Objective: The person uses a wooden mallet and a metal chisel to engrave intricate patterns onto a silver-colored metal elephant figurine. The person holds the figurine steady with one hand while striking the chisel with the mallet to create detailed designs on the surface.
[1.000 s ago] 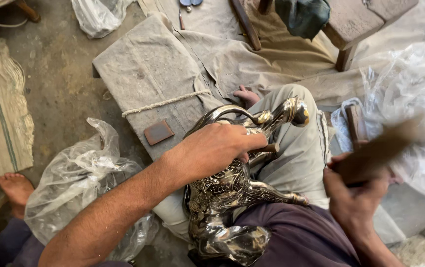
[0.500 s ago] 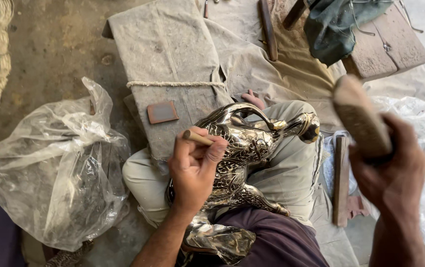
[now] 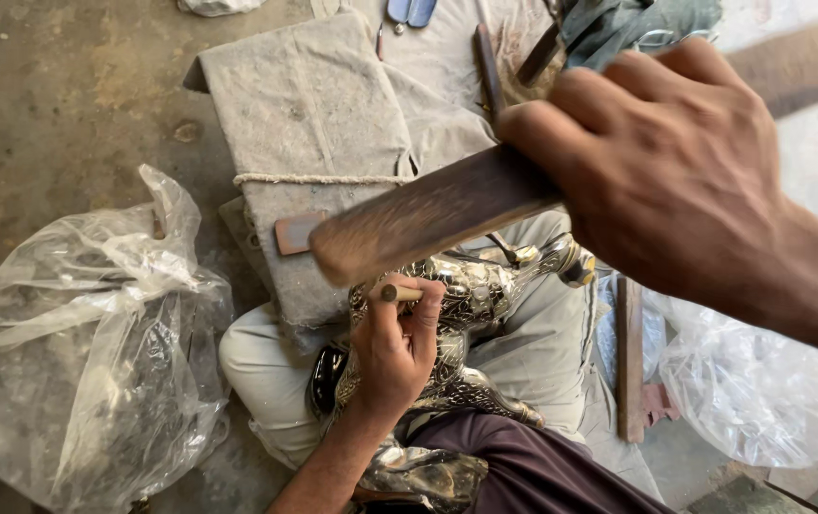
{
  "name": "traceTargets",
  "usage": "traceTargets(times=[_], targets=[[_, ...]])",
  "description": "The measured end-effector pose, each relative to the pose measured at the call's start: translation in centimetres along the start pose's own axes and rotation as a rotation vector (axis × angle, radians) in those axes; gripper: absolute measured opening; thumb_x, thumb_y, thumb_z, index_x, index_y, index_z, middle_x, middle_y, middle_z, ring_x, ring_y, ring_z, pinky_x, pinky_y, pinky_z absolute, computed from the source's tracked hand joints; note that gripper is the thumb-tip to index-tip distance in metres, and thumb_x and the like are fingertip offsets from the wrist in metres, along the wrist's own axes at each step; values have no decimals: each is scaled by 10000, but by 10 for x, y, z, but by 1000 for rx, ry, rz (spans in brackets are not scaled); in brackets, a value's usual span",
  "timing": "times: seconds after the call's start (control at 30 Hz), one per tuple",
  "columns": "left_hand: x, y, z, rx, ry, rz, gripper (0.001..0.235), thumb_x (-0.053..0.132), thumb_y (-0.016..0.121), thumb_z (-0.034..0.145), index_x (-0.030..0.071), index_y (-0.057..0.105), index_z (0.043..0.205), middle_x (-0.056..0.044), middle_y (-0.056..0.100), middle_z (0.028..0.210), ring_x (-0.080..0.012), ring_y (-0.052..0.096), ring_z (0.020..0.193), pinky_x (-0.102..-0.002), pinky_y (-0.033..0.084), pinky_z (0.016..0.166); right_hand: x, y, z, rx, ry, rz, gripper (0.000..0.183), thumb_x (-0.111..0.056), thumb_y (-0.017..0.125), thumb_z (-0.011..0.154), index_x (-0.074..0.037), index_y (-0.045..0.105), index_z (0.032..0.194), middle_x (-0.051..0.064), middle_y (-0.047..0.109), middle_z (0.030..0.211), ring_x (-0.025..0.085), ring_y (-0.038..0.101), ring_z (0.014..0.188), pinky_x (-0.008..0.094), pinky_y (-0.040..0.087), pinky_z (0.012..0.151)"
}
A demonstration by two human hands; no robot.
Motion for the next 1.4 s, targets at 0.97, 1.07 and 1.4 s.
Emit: traceTargets(times=[0.97,1.07,1.4], targets=[[-11,5,-9,12,93,-26,200,65,595,1089,-16,499,1245,-147,636,1036,-225,704,841,-329,572,643,-5,-8,8,-173,206,669,300,-117,701,859,-132,637,1152,36,704,1016,191,699,909,331,559,845],[-11,6,-9,25,99,-17,214,68,594,1087,-26,515,1262,-150,650,1049,-259,717,875,-350,580,675,-6,-11,2,-5,-122,-83,200,-177,760,908,-163,682,1092,51,717,915,262,699,862,495,553,860],[-16,8,-13,-9,20,-46,265,35,634,1050,-54,523,1274,-169,673,1068,-282,732,903,-384,592,711,-10,-17,-9,-89,105,286,268,-177,694,872,-150,617,1128,31,675,938,188,676,814,367,578,723]])
Point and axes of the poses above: each hand's wrist, its own z-axis towards the middle knuckle, its own y-axis out of the palm, x = y × z, the point moved 2 cm from there along z, towards the middle knuckle
